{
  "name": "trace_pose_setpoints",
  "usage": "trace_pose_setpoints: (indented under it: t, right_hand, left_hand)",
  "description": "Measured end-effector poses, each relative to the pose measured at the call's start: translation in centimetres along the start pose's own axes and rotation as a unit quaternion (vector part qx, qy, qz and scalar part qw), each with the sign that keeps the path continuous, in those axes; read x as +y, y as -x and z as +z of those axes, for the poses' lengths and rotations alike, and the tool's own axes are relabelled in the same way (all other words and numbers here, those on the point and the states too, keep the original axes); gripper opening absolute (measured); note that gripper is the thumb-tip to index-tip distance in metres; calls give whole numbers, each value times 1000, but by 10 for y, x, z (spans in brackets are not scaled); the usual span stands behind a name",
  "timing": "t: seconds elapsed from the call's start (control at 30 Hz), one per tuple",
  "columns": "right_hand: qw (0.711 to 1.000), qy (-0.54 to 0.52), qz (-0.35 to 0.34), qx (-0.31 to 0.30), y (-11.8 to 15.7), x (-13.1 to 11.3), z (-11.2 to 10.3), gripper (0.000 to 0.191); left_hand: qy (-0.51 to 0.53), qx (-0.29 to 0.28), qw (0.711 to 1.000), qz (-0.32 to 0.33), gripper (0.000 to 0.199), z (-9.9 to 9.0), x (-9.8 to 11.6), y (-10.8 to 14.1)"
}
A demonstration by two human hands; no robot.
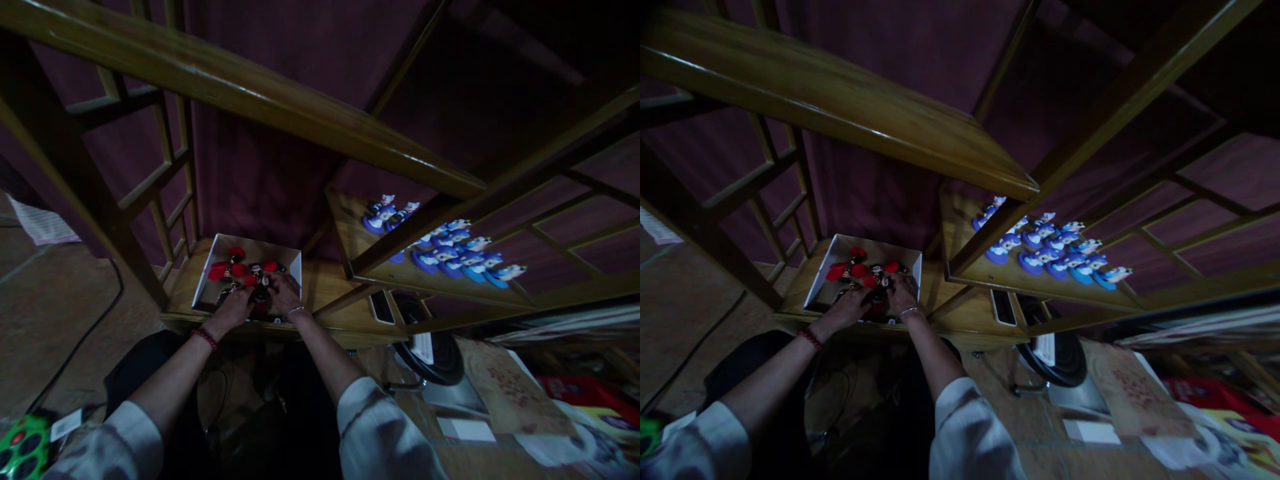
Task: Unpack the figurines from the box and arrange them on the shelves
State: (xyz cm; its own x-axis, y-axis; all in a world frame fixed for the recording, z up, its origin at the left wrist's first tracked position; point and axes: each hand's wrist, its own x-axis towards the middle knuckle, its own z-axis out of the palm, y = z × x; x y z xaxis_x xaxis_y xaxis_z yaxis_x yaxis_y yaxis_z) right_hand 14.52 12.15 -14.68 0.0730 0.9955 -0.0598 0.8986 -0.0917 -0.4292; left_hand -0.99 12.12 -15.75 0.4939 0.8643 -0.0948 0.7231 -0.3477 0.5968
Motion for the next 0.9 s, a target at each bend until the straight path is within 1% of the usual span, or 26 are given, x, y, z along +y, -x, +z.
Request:
trace_pose_setpoints:
  t: [0.1,0.17,0.33,0.43,0.53,0.6,0.73,0.9]
  right_hand:
    - [1000,11,18,5,3,2,2,28]
    - [1000,8,19,-11,5,3,3,29]
    - [996,1,-11,-88,11,2,1,31]
    - [993,2,-33,-111,14,-1,-2,36]
    - [988,-23,-70,-133,15,-1,-1,38]
    - [987,-53,-81,-131,16,2,3,38]
    - [985,-110,-72,-110,14,10,12,35]
    - [983,-134,-69,-105,14,14,14,33]
  left_hand:
    - [-11,8,1000,5,33,1,-1,-1]
    - [-21,8,1000,3,30,2,0,-1]
    - [-52,-4,998,-17,26,2,3,-2]
    - [-53,-6,998,-19,28,3,3,-3]
    - [-48,-3,999,-25,28,5,1,-4]
    - [-41,0,999,-29,26,5,0,-4]
    - [-23,6,999,-29,24,4,1,-3]
    - [-4,9,1000,-10,29,2,1,-2]
